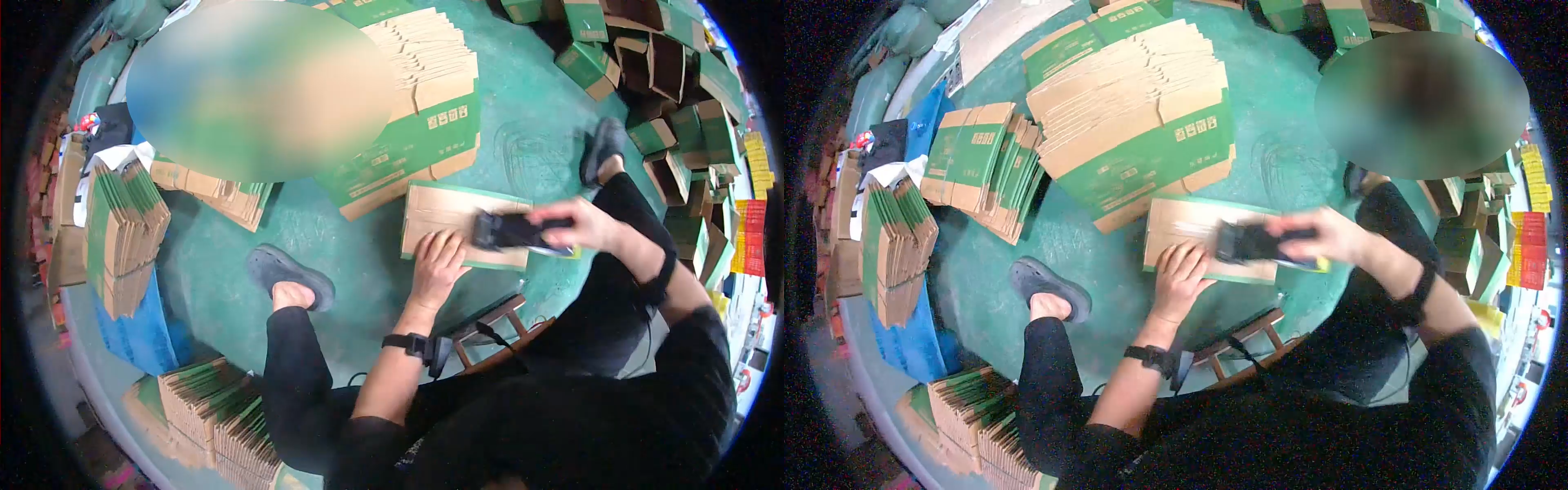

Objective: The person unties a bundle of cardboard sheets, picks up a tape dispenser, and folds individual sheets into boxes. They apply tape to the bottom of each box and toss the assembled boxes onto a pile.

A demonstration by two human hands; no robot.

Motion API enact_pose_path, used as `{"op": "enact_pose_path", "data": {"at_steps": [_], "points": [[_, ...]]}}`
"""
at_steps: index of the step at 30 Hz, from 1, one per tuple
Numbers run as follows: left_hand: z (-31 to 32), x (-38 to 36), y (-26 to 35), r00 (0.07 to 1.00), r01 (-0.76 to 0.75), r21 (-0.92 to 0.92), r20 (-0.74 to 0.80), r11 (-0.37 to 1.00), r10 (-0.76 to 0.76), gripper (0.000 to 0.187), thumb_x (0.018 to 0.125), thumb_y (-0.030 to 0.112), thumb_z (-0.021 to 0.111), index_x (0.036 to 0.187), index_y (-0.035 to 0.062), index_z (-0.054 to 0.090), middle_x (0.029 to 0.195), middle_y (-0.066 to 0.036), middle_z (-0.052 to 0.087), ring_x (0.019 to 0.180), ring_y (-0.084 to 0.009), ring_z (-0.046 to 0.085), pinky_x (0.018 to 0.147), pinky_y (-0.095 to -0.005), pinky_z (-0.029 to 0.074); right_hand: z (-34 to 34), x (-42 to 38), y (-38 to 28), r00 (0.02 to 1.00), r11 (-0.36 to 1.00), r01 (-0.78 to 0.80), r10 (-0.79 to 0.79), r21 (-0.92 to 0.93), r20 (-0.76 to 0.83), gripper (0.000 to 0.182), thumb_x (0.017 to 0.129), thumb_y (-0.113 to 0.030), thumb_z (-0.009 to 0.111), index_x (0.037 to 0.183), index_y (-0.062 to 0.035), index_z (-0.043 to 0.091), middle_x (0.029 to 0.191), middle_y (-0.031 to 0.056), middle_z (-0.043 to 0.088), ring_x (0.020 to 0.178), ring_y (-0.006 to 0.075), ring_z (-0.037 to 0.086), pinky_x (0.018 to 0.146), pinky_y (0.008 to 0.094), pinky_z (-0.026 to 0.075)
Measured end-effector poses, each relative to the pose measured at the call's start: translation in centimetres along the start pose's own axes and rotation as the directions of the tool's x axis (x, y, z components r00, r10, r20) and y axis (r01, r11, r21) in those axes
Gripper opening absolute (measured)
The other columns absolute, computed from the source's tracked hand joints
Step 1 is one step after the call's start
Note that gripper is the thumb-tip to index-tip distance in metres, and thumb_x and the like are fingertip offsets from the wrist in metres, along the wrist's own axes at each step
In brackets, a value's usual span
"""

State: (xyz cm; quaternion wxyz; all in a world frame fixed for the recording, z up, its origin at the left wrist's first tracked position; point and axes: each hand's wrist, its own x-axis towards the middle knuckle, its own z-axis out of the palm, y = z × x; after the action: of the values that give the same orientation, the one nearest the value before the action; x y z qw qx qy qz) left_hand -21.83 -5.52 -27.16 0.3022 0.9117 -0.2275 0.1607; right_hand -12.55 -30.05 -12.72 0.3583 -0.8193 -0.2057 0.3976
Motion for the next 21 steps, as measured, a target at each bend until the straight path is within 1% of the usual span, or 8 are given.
{"op": "enact_pose_path", "data": {"at_steps": [1, 8, 10, 12, 14, 19, 20, 21], "points": [[0.6, -1.0, -0.2, 1.0, 0.006, 0.017, -0.007, 1.0, -0.006, 0.042, 0.057, 0.021, 0.07, 0.095, 0.0058, 0.057, 0.103, -0.007, 0.051, 0.094, -0.0257, 0.047, 0.089, -0.0427, 0.035, -0.8, -2.7, 1.8, 0.983, 0.984, -0.178, 0.178, -0.008, 0.04, 0.035, 0.073, -0.019, 0.065, 0.106, -0.0119, 0.058, 0.087, 0.0065, 0.064, 0.079, 0.0138, 0.062, 0.074, 0.0281, 0.048], [0.0, 7.4, -0.6, 0.93, 0.362, 0.52, -0.147, 0.774, -0.337, 0.058, 0.08, 0.038, 0.052, 0.122, 0.001, 0.037, 0.111, -0.021, 0.044, 0.099, -0.0383, 0.044, 0.08, -0.0511, 0.037, -0.9, -5.2, 7.7, 0.992, 0.987, 0.114, -0.119, -0.116, -0.04, 0.036, 0.071, -0.027, 0.066, 0.105, -0.0194, 0.057, 0.075, 0.0044, 0.064, 0.063, 0.0215, 0.062, 0.059, 0.0314, 0.049], [1.4, 8.6, -1.7, 0.6, 0.756, 0.326, 0.003, 0.568, -0.8, 0.063, 0.083, 0.042, 0.046, 0.126, -0.0007, 0.03, 0.108, -0.026, 0.047, 0.093, -0.0396, 0.051, 0.075, -0.0461, 0.042, -2.5, -6.8, 10.6, 0.983, 0.984, 0.176, -0.178, -0.04, -0.053, 0.036, 0.071, -0.026, 0.065, 0.106, -0.0212, 0.057, 0.073, 0.0038, 0.064, 0.06, 0.0225, 0.062, 0.058, 0.0313, 0.049], [1.2, 8.5, -1.3, 0.62, 0.723, 0.39, -0.003, 0.57, -0.785, 0.063, 0.083, 0.043, 0.044, 0.126, -0.0015, 0.03, 0.105, -0.027, 0.048, 0.089, -0.0395, 0.053, 0.074, -0.0442, 0.044, -4.7, -8.7, 12.8, 0.995, 0.992, -0.09, 0.092, -0.091, 0.025, 0.034, 0.07, -0.027, 0.064, 0.103, -0.0221, 0.059, 0.079, 0.0052, 0.064, 0.066, 0.0233, 0.062, 0.061, 0.0333, 0.049], [1.5, 9.1, -1.7, 0.658, 0.681, 0.44, -0.017, 0.586, -0.753, 0.064, 0.084, 0.045, 0.042, 0.125, -0.0022, 0.029, 0.102, -0.029, 0.05, 0.085, -0.0393, 0.055, 0.072, -0.0424, 0.046, -4.4, -7.5, 15.2, 1.0, 0.967, 0.007, -0.007, -0.253, 0.002, 0.032, 0.069, -0.026, 0.065, 0.1, -0.0175, 0.062, 0.083, 0.0065, 0.065, 0.073, 0.0214, 0.062, 0.066, 0.0308, 0.048], [1.5, 7.3, -3.7, 0.725, 0.656, 0.344, -0.04, 0.672, -0.688, 0.066, 0.083, 0.046, 0.044, 0.126, -0.0007, 0.029, 0.109, -0.026, 0.049, 0.092, -0.0407, 0.053, 0.079, -0.045, 0.042, 1.8, 3.0, 14.2, 0.993, 0.992, -0.115, 0.116, 0.047, -0.014, 0.054, 0.07, -0.063, 0.051, 0.092, -0.0166, 0.066, 0.09, 0.0096, 0.063, 0.086, 0.0265, 0.059, 0.075, 0.0368, 0.046], [1.0, 7.5, -3.6, 0.67, 0.715, 0.256, 0.016, 0.651, -0.742, 0.069, 0.08, 0.047, 0.049, 0.128, 0.0022, 0.029, 0.115, -0.025, 0.047, 0.099, -0.0395, 0.05, 0.084, -0.0431, 0.04, 2.6, 3.9, 13.7, 0.981, 0.981, -0.191, 0.192, -0.025, 0.019, 0.064, 0.07, -0.067, 0.047, 0.096, -0.0102, 0.064, 0.096, 0.0147, 0.061, 0.09, 0.0278, 0.058, 0.078, 0.0365, 0.045], [-0.8, 9.6, -2.2, 0.401, 0.886, 0.153, 0.216, 0.437, -0.89, 0.072, 0.077, 0.048, 0.055, 0.129, 0.0065, 0.03, 0.119, -0.024, 0.045, 0.105, -0.0363, 0.048, 0.088, -0.0403, 0.038, 4.5, 5.4, 15.0, 0.972, 0.973, -0.232, 0.231, 0.014, 0.051, 0.076, 0.066, -0.075, 0.042, 0.102, -0.0101, 0.061, 0.104, 0.0183, 0.058, 0.098, 0.031, 0.054, 0.083, 0.0386, 0.042]]}}
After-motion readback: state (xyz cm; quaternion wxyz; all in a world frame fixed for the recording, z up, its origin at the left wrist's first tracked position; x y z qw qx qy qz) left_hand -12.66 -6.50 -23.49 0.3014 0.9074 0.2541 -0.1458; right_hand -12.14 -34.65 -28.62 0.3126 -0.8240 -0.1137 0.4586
